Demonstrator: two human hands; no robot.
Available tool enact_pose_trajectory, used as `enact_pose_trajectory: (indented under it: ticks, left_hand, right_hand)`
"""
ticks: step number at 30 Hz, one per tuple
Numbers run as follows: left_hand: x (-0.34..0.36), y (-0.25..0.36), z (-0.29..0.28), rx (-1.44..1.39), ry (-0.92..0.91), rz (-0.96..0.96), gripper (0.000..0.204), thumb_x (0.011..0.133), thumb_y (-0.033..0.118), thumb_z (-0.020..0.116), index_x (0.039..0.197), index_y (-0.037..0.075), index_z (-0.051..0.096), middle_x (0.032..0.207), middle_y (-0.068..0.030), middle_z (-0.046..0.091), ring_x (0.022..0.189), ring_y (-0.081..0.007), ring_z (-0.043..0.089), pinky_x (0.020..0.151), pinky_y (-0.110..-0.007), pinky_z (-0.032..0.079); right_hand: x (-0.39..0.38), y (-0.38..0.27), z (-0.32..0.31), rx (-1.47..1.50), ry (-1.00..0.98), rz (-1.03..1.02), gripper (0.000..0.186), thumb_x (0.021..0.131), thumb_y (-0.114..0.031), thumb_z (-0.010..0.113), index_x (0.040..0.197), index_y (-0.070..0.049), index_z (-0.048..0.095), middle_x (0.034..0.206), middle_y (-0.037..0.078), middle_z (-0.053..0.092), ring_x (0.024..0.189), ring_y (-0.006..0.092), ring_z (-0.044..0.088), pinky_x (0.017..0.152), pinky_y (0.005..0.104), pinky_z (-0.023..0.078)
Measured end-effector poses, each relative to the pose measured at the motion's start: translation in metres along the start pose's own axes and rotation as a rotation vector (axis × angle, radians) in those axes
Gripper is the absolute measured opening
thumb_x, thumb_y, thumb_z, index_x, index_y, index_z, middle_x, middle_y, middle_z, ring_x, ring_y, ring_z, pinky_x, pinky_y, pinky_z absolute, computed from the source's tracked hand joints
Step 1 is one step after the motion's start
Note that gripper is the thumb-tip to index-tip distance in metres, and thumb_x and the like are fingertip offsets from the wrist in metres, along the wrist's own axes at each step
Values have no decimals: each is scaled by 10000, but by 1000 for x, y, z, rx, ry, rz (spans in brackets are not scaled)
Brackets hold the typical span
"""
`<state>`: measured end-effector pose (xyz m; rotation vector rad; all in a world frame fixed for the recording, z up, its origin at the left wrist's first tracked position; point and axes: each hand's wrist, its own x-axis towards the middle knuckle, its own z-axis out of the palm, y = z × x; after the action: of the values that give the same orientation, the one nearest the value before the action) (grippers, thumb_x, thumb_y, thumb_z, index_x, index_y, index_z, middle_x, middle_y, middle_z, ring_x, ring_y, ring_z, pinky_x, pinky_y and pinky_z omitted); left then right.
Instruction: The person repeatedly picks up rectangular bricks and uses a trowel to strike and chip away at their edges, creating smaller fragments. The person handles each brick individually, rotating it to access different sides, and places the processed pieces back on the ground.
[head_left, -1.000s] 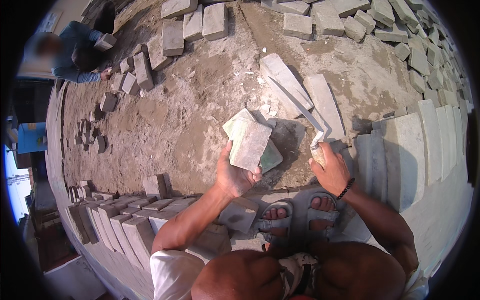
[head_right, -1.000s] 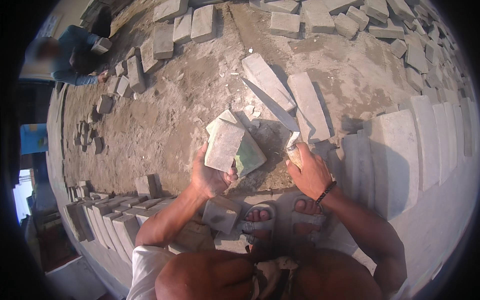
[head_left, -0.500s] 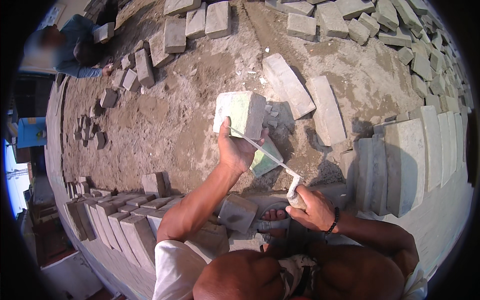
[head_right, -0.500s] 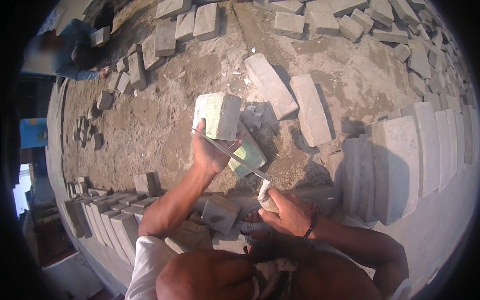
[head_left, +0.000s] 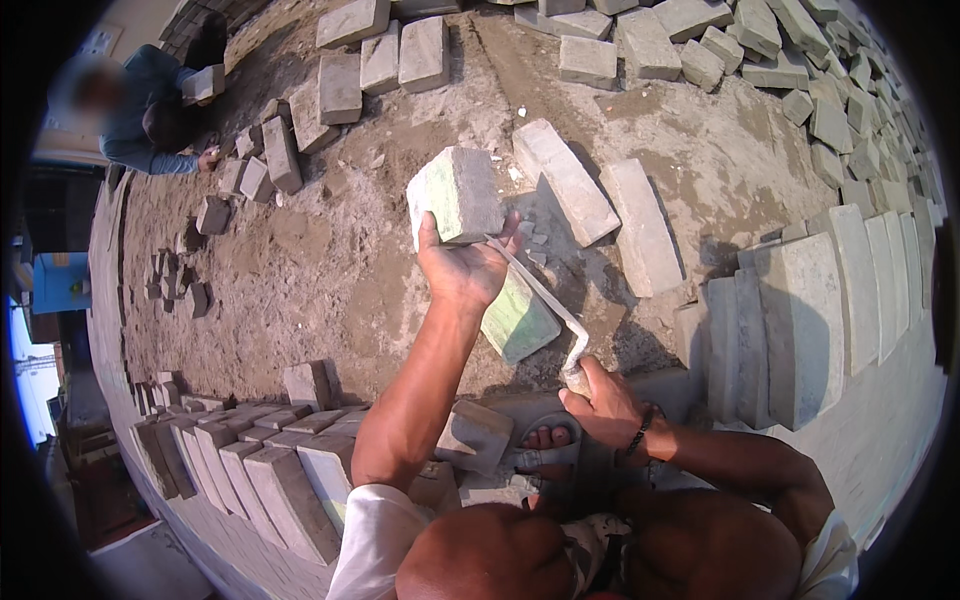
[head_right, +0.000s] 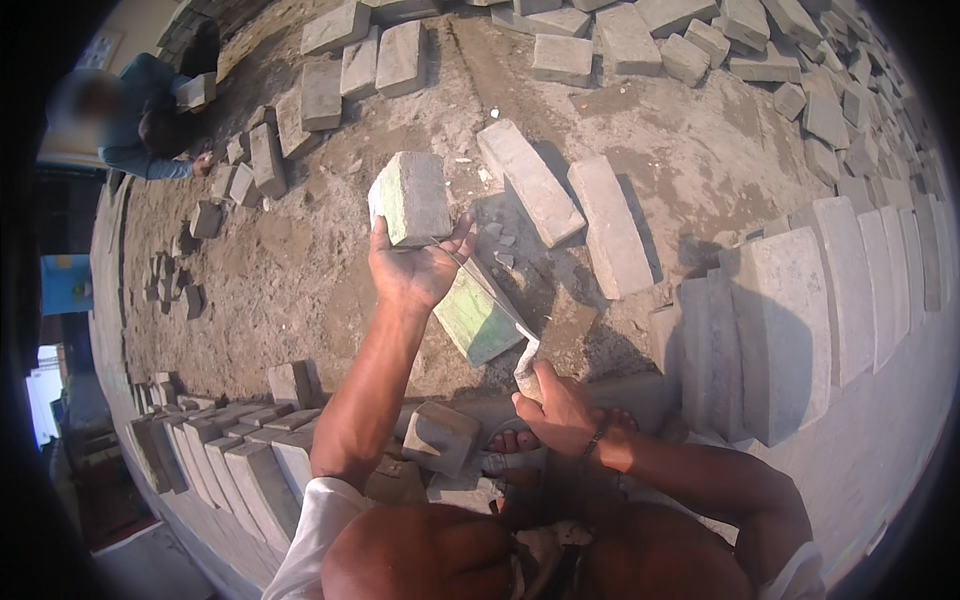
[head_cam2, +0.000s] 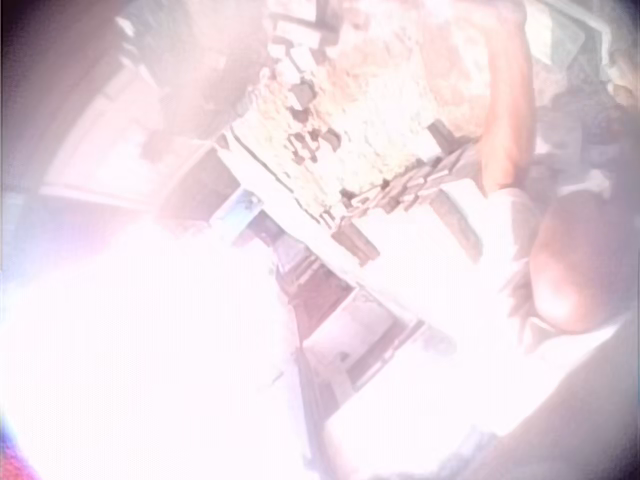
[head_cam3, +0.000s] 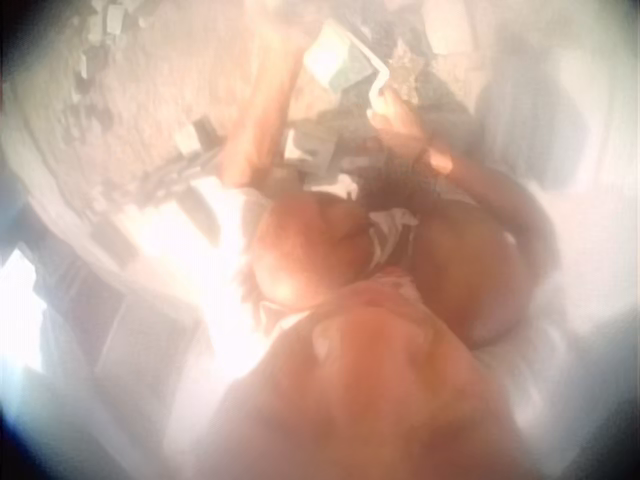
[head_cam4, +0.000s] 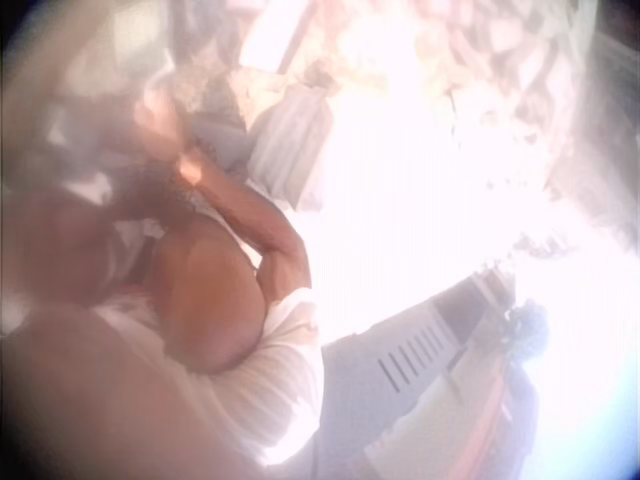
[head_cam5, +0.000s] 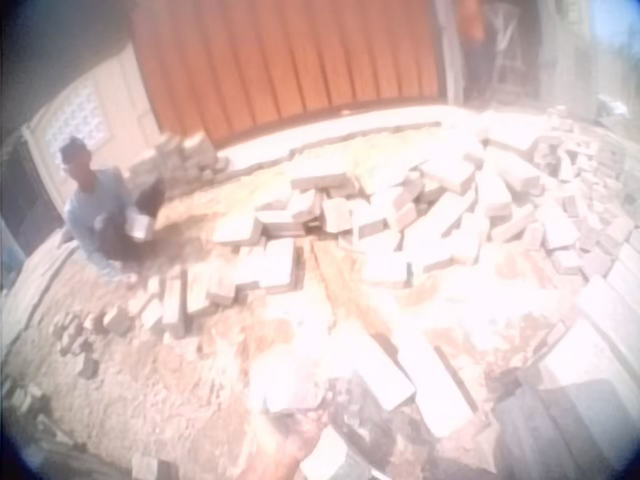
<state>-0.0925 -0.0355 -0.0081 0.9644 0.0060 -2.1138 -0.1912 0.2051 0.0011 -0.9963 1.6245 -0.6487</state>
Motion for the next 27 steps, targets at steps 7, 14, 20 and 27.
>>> enact_pose_trajectory:
  ticks: [7, 14, 20, 27]
  left_hand:
    - [1, 0, -5, 125, -16, 37, 808, 921, 637, 402, 1485, 67, 305, 1429, -190, 425, 1224, -453, 467, 1041, -534, 275]
    - [-6, 17, -18, 152, -143, -29, 672, 949, 496, 507, 1452, 93, 320, 1392, -188, 414, 1133, -372, 471, 943, -522, 413]
    - [-29, 27, -55, 588, -145, -18, 607, 935, 425, 578, 1404, 87, 394, 1278, -111, 557, 1083, -306, 565, 872, -451, 455]
    - [-44, 19, -56, 1007, -140, -20, 648, 854, 238, 751, 1347, -29, 427, 1223, -148, 609, 1144, -248, 587, 1025, -381, 440]
  right_hand:
    - [-10, -24, -11, -98, -142, -69, 449, 905, -334, 578, 1170, 13, 475, 981, 316, 631, 970, 505, 594, 823, 547, 461]
    - [-14, 31, -14, -136, 104, -21, 443, 859, -296, 638, 1131, 22, 493, 891, 295, 634, 888, 503, 611, 751, 524, 484]
    - [0, 20, -22, 413, 172, 70, 430, 885, -175, 654, 1199, 62, 479, 759, 106, 626, 591, 179, 612, 528, 324, 487]
    - [19, 17, -22, 558, 189, 57, 321, 893, -168, 635, 1111, 27, 504, 743, 53, 601, 547, 112, 580, 497, 287, 472]
